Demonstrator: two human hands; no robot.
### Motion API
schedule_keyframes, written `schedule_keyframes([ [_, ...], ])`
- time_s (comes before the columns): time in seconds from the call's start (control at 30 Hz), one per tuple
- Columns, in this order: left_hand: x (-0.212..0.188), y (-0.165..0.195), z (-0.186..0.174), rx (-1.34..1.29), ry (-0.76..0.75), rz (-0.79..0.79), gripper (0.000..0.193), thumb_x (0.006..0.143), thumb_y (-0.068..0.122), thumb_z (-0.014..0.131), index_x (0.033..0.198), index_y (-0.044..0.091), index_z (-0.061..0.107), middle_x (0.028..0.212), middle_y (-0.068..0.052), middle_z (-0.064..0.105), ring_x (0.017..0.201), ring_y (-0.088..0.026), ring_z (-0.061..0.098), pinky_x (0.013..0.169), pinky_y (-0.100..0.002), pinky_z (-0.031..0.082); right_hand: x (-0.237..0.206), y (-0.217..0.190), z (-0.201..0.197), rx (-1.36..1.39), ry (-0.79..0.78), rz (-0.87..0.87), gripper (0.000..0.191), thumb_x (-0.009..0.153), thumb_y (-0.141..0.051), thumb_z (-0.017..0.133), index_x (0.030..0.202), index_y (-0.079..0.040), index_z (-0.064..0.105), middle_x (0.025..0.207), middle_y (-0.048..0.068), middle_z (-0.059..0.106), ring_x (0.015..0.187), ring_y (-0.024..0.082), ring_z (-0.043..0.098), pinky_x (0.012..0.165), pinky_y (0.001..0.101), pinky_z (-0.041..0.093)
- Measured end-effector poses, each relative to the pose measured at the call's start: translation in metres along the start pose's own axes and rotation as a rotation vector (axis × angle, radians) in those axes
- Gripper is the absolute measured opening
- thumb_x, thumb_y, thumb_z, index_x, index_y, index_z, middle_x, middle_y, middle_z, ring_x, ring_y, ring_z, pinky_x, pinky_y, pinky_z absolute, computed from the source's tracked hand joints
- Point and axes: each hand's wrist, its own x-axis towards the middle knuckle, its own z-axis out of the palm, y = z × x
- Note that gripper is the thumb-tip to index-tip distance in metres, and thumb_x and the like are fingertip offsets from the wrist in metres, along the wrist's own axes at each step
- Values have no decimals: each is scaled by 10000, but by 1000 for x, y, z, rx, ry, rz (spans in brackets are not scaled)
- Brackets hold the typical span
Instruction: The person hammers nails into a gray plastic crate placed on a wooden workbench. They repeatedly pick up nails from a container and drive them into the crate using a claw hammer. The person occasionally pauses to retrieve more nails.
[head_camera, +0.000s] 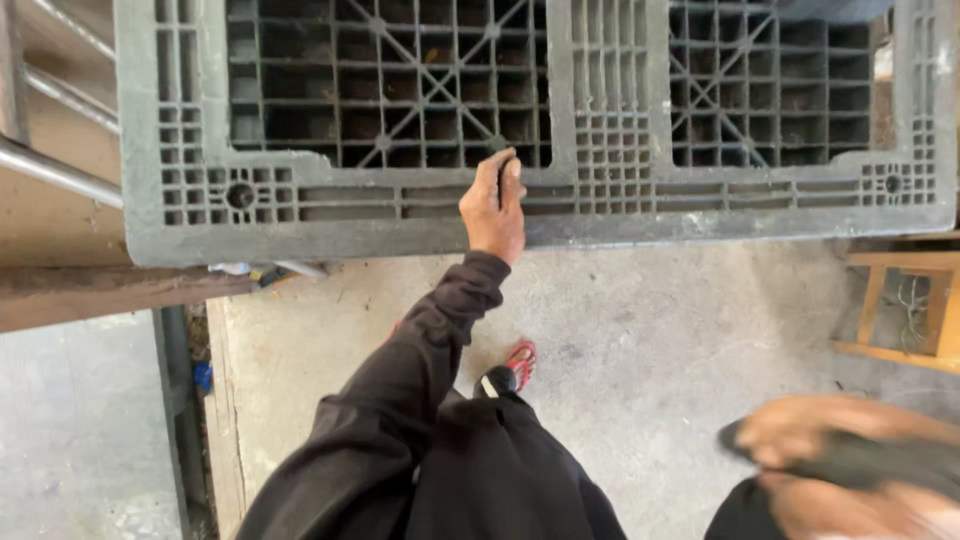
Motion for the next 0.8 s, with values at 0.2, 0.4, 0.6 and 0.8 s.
schedule_keyframes([
  [0.2, -4, 0, -6, 113, -87, 13, 295, 1052, 112, 603, 1337, 38, 604, 858, -114, 649, 731, -150, 629, 721, -279, 546, 77, 49, 93, 184, 333, -605, 276, 981, -279, 637, 1011, -5, 615, 792, 156, 619, 605, 258, 614, 561, 438, 518],
  [0.4, 2, 7, -2, 235, 27, 324, 185, 1079, 141, 622, 1248, 67, 617, 1081, -156, 716, 984, -250, 714, 849, -306, 555, 107, 94, 141, 248, 681, -158, 351, 1001, -361, 585, 933, -18, 598, 631, 83, 566, 443, 166, 516, 410, 329, 420],
  [0.6, -27, 13, -35, 418, -381, 437, 219, 1018, 100, 588, 1229, 95, 644, 1053, -133, 713, 949, -333, 707, 814, -371, 561, 69, 88, 137, 400, 710, -591, 279, 1024, -340, 622, 1040, -63, 586, 711, 29, 602, 514, 90, 562, 434, 267, 463],
  [0.8, -19, 7, -27, 1155, -1121, 585, 618, 985, 17, 542, 1541, -161, 341, 772, -175, 614, 525, -220, 673, 375, -353, 528, 89, 146, 197, 591, 618, -150, 252, 961, -315, 632, 971, -66, 598, 604, 29, 554, 409, 115, 493, 348, 290, 408],
])
